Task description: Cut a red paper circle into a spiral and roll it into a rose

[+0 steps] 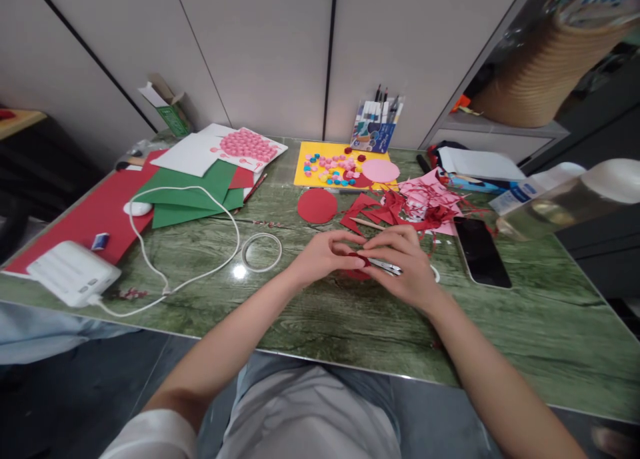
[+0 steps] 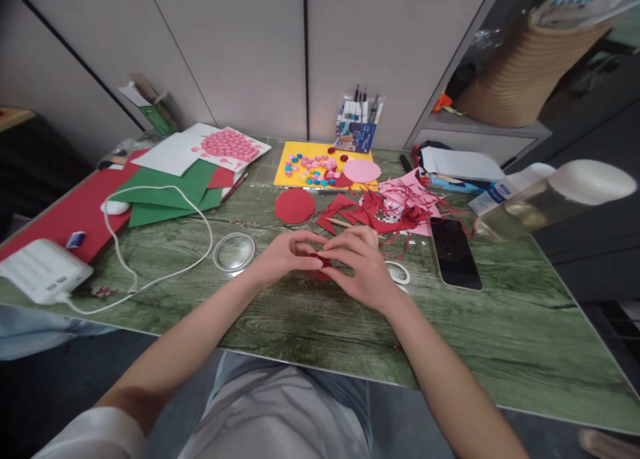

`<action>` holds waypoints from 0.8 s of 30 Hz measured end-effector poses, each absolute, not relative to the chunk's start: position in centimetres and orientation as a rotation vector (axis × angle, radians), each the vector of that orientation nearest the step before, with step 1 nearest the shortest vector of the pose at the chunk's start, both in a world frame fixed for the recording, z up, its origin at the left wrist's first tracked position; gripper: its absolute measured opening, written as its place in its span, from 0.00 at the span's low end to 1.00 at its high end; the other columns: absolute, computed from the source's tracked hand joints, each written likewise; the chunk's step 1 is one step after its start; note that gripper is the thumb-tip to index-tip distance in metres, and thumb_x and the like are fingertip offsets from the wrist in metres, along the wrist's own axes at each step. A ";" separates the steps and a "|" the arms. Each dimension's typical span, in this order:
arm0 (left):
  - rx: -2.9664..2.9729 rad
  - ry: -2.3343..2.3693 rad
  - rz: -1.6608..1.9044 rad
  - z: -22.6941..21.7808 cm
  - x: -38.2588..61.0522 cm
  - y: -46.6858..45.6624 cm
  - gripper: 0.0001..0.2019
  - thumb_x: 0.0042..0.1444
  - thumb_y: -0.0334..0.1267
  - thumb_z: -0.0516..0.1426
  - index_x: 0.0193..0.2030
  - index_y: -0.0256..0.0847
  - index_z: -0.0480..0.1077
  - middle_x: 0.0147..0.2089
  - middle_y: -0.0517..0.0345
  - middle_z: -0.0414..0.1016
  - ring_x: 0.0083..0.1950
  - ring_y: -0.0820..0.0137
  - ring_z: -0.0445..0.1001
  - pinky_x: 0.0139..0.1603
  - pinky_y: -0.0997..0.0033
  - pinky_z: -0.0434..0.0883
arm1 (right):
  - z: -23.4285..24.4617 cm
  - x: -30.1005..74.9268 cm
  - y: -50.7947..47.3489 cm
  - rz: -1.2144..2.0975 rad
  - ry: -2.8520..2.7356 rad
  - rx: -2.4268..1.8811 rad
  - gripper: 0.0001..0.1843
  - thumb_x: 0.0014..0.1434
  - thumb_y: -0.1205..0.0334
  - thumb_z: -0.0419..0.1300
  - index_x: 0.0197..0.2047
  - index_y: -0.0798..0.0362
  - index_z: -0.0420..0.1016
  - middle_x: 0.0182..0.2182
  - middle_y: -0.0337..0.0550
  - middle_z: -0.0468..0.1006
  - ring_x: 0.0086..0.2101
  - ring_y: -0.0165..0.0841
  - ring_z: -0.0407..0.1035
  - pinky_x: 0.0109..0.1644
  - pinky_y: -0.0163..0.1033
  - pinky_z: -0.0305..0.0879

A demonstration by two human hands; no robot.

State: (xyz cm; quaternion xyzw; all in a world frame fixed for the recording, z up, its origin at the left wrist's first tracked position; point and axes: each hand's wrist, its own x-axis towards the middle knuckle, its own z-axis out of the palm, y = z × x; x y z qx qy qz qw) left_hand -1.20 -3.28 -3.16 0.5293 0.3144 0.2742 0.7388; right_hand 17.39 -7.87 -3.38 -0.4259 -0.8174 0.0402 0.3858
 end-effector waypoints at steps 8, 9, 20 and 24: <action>1.024 0.678 0.704 -3.8 -0.3 -3.8 0.18 0.42 0.35 0.65 0.43 0.37 0.72 0.30 0.57 0.77 0.31 0.72 0.74 0.40 0.71 0.66 | -3.8 17.3 -7.7 -0.003 -1.965 -1.120 0.07 0.50 0.63 0.65 0.35 0.46 0.76 0.33 0.41 0.78 0.39 0.39 0.66 0.45 0.49 0.62; 0.986 0.685 0.738 -3.8 -0.1 -4.0 0.18 0.42 0.35 0.65 0.42 0.37 0.72 0.30 0.57 0.77 0.31 0.73 0.73 0.40 0.71 0.65 | -3.9 17.3 -7.6 -0.029 -1.947 -1.127 0.07 0.50 0.63 0.65 0.35 0.46 0.76 0.33 0.41 0.78 0.39 0.39 0.66 0.45 0.49 0.62; 0.904 0.695 0.821 -4.3 0.6 -4.9 0.17 0.40 0.32 0.66 0.39 0.36 0.71 0.31 0.57 0.77 0.33 0.72 0.74 0.40 0.71 0.67 | -4.0 17.0 -7.6 -0.035 -1.952 -1.181 0.04 0.49 0.63 0.65 0.31 0.47 0.74 0.32 0.41 0.78 0.38 0.39 0.65 0.45 0.49 0.61; 0.951 0.703 0.774 -4.4 0.4 -4.5 0.17 0.38 0.32 0.66 0.37 0.37 0.70 0.28 0.58 0.77 0.30 0.72 0.74 0.39 0.69 0.69 | -3.9 17.2 -7.5 0.035 -2.000 -1.170 0.04 0.50 0.60 0.65 0.31 0.47 0.74 0.32 0.41 0.78 0.39 0.39 0.64 0.45 0.49 0.61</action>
